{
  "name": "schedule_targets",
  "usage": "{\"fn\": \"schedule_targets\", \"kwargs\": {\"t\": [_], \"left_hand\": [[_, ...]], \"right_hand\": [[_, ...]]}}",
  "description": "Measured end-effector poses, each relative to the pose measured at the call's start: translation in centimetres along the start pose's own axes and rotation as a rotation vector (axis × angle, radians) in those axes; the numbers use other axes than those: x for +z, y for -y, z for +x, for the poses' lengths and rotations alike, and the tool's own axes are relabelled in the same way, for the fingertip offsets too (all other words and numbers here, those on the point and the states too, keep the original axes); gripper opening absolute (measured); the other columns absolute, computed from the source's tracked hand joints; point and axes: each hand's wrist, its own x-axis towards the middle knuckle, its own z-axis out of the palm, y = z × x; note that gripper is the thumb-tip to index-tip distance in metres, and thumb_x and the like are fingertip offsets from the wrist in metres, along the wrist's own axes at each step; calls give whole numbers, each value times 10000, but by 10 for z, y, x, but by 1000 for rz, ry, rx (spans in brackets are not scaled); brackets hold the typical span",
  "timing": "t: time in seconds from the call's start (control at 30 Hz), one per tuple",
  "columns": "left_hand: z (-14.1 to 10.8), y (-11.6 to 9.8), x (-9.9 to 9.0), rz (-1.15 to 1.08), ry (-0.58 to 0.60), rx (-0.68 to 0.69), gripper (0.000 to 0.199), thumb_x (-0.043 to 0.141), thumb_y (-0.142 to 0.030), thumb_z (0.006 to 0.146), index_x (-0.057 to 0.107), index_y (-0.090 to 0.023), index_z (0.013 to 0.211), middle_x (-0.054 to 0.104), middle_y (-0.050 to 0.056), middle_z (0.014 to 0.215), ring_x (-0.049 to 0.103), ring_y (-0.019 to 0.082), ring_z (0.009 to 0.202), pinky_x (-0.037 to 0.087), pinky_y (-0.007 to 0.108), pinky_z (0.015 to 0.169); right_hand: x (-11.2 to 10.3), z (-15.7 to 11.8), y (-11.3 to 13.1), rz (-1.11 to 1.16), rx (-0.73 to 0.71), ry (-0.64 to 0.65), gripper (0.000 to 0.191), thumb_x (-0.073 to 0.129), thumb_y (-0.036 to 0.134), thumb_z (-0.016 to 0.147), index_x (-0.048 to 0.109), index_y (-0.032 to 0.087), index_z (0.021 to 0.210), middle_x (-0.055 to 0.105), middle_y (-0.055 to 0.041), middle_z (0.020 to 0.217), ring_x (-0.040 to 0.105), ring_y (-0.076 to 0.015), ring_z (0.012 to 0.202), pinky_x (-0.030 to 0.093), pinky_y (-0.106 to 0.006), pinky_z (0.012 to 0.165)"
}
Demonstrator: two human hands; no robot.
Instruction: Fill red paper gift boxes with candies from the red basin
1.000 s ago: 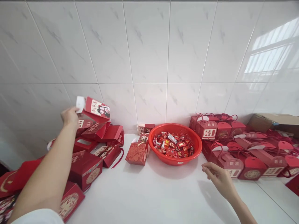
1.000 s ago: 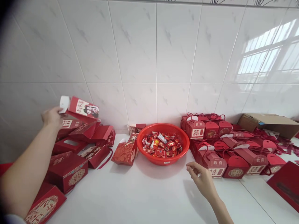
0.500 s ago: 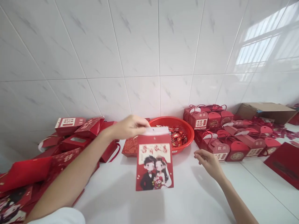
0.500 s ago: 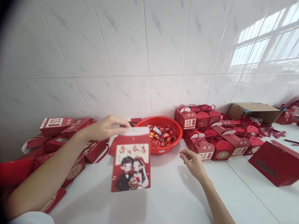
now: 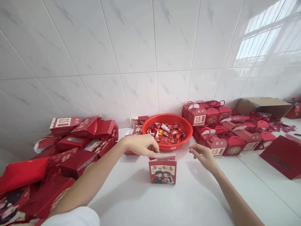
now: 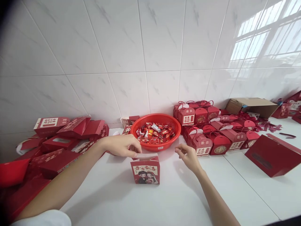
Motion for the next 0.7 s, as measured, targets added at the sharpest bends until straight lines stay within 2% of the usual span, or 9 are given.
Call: {"fn": "schedule_targets", "kwargs": {"t": [0.1,0.17,0.23,0.3,0.37,0.47,0.57,0.7], "left_hand": [[1,3,-9,-44,53,6,250,633,-301,853,754,-197,1046,773,24,915,691,167,833,477,209,702],[6,8,-15,-53,-3,12,309,633,-364,873,737,-197,1112,770,34,1005,693,176,902,480,212,751],[16,17,-20,-73,-115,15,329,618,-392,888,733,-201,1130,755,36,1086,683,184,966,476,218,804],[34,31,-22,-125,-201,11,335,592,-380,900,731,-187,1136,756,47,1065,681,192,966,481,231,822],[56,46,-21,-173,-241,-6,349,568,-350,899,726,-163,1146,765,63,999,688,202,917,497,253,800],[91,69,-14,-176,-310,-55,307,578,-274,853,749,-156,1078,758,65,1076,680,211,974,503,260,843],[118,87,-5,-165,-349,-84,327,542,-195,837,745,-160,1090,753,58,1129,664,213,1059,501,273,914],[138,103,10,-157,-358,-127,418,512,-93,794,723,-156,1148,735,67,1199,652,215,1133,480,295,1000]], "right_hand": [[-1,14,7,-1,-59,3,402,611,568,832,695,176,846,692,-65,741,625,-180,583,528,-297,575],[-2,30,16,-69,-114,-11,352,578,502,867,700,173,886,714,-73,785,648,-194,641,533,-302,617],[1,52,27,-256,-140,19,295,509,394,916,699,171,954,738,-86,880,677,-211,747,541,-311,703],[9,78,36,-511,-122,136,287,440,257,943,689,175,1060,744,-90,1027,690,-215,894,526,-312,825],[22,104,42,-620,-99,243,297,478,145,895,694,182,1097,737,-87,1103,680,-220,1003,500,-300,888],[44,136,41,-727,-49,390,395,606,33,728,724,201,1065,741,-92,1110,676,-266,1054,498,-300,856],[58,153,33,-822,5,518,478,689,-1,582,745,199,1012,740,-123,1099,692,-310,1012,510,-307,776],[62,159,22,-875,39,601,392,737,40,553,750,208,907,747,-119,1048,698,-313,983,511,-317,764]]}}
